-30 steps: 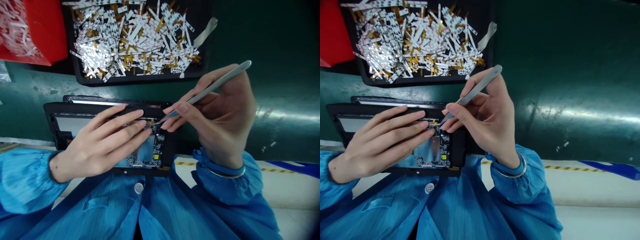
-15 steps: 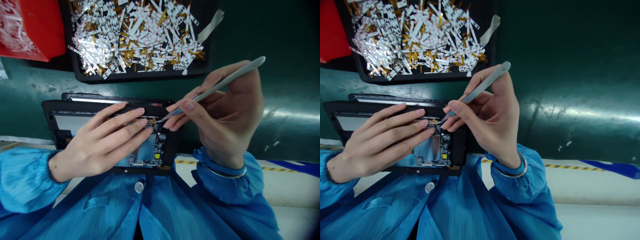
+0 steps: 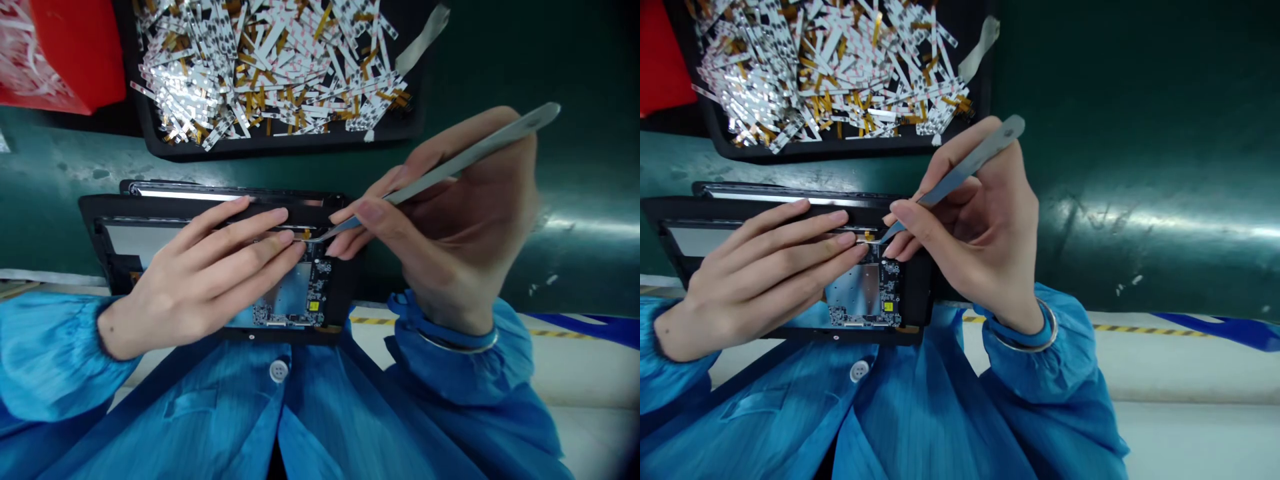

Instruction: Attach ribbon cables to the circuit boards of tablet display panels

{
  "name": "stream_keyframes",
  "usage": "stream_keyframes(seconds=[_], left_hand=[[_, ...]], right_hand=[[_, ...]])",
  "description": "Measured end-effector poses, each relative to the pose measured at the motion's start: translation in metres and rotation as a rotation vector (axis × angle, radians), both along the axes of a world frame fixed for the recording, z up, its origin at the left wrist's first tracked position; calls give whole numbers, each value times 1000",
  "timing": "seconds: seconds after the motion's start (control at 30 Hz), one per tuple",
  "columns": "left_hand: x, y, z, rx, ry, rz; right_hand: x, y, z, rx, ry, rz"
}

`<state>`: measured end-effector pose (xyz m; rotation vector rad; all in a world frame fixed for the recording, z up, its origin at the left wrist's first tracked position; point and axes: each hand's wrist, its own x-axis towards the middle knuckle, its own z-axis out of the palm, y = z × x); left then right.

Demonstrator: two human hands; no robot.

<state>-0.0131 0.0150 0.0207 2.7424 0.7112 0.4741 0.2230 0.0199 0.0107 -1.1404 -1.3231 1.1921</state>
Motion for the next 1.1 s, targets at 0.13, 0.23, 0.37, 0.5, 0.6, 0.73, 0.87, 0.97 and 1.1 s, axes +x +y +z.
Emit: stream_keyframes(seconds=[0.13, 0.23, 0.37, 0.5, 0.6, 0.73, 0.87, 0.97, 1.1], left_hand=[[2, 0, 7, 180, 112, -60], [4, 3, 14, 280, 186, -130], [5, 11, 24, 377, 203, -223], [7, 9, 29, 342, 204, -186], [14, -3, 26, 258, 99, -138], [29, -19, 15, 117, 134, -115], [37, -20, 7, 12, 118, -117], [36, -16, 4, -60, 94, -144], [33, -12, 4, -159, 48, -144]], right_hand=[[-3, 1, 0, 102, 65, -47], [1, -10, 5, 170, 152, -255], [18, -55, 15, 155, -44, -307], [18, -115, 17, -48, -492, -114], [1, -142, 8, -118, -560, -180], [-19, -150, -7, -60, -496, -291], [-23, -147, -18, 73, -492, -307], [-21, -145, -24, 205, -532, -303], [-19, -143, -30, 343, -614, -258]])
